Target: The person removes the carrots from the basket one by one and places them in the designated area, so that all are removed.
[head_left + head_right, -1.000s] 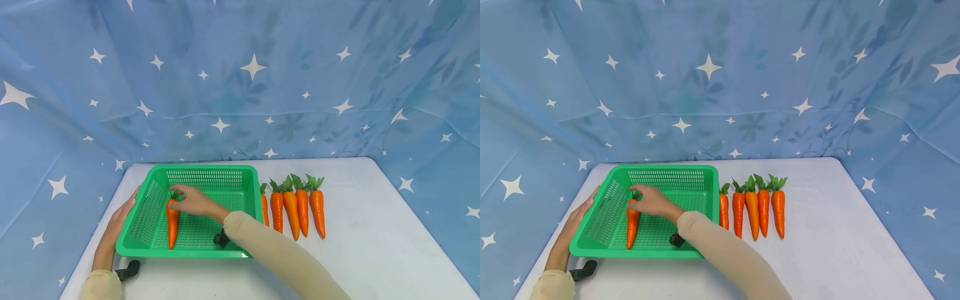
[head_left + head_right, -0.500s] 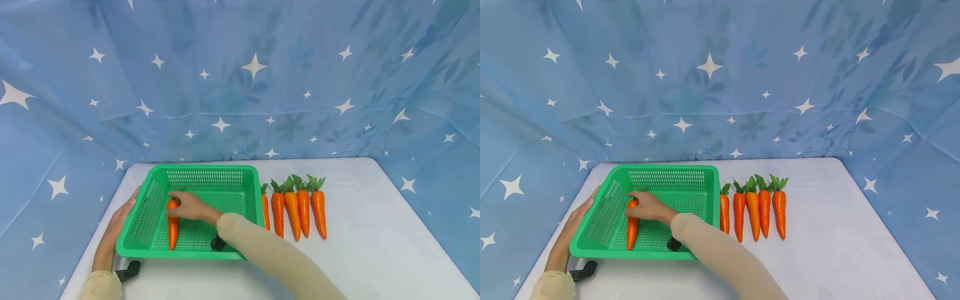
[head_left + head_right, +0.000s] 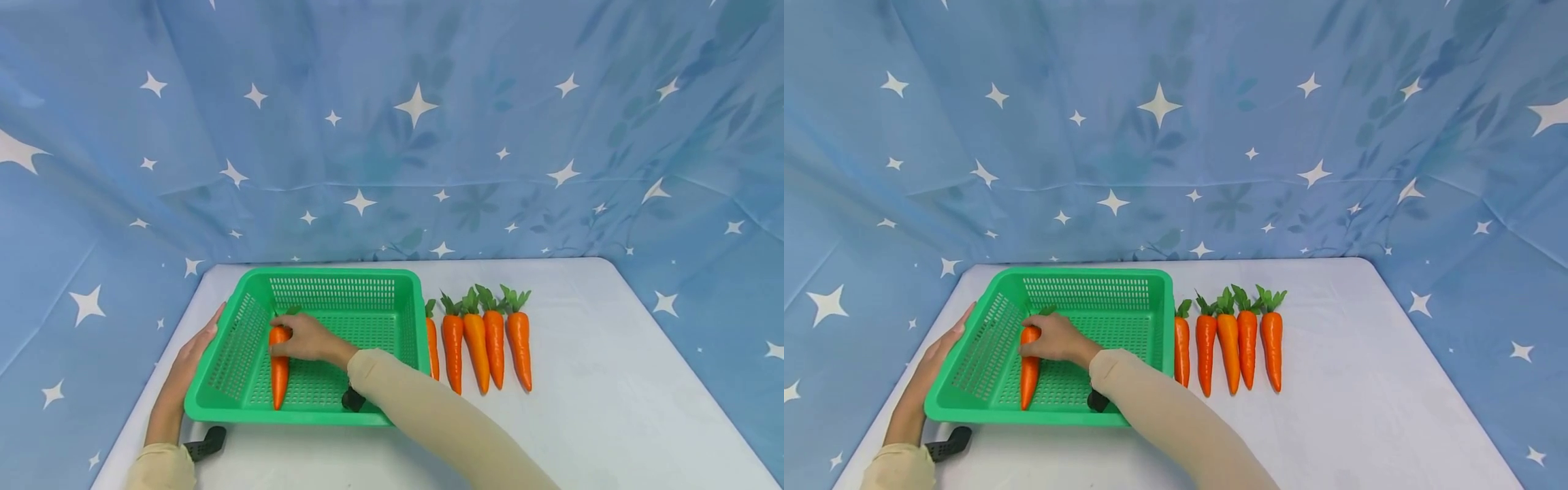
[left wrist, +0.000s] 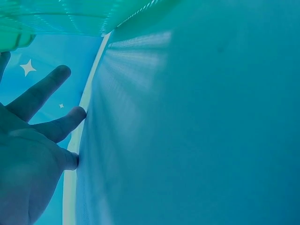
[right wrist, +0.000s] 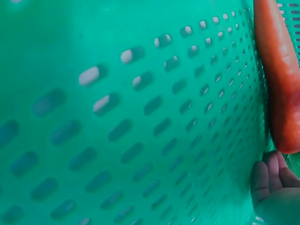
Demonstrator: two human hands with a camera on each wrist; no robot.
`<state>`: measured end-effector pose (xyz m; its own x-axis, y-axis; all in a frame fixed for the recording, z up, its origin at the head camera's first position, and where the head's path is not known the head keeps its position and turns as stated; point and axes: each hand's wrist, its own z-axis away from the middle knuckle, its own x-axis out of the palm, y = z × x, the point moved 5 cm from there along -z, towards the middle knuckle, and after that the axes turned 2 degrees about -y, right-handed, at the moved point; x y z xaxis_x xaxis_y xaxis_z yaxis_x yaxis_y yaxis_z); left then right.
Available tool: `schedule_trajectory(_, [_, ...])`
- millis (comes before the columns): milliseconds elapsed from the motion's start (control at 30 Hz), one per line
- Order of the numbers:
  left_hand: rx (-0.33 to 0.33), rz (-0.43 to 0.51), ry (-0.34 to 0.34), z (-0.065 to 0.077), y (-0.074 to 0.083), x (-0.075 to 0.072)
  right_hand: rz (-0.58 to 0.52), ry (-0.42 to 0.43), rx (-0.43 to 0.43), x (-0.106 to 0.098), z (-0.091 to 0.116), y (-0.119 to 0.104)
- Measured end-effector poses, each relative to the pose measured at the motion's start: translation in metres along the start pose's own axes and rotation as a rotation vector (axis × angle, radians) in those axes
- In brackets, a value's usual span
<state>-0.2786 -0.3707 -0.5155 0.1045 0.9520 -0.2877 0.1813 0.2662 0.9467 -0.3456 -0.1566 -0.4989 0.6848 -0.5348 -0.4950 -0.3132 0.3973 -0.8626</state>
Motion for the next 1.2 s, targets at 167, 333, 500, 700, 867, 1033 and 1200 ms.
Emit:
schedule_trajectory(167, [0.010, 0.014, -0.006, -0.0006, 0.0003, -0.0001, 0.007, 0.018, 0.022, 0.0001, 0.0002, 0.0002])
schedule_trajectory(333, [0.019, 0.006, -0.005, -0.0004, 0.0013, 0.0000, -0.007, 0.041, 0.050, 0.0010, -0.0009, 0.0015])
schedule_trajectory(500, [0.010, -0.002, -0.001, 0.0003, 0.0008, 0.0007, 0.004, 0.057, 0.067, 0.0023, -0.0024, 0.0021])
schedule_trajectory(700, [0.007, 0.007, 0.004, 0.0014, 0.0008, 0.0016, 0.056, 0.057, 0.086, 0.0026, -0.0031, 0.0006])
schedule_trajectory(867, [0.034, 0.017, -0.008, 0.0001, 0.0030, 0.0025, 0.078, 0.068, 0.104, 0.0010, -0.0024, -0.0014])
schedule_trajectory(1033, [0.030, -0.001, -0.007, -0.0011, 0.0029, 0.0021, 0.067, 0.082, 0.123, -0.0013, -0.0023, -0.0017])
schedule_trajectory(1200, [0.012, 0.011, -0.013, 0.0016, 0.0001, 0.0013, 0.075, 0.090, 0.141, -0.0003, -0.0009, -0.0033])
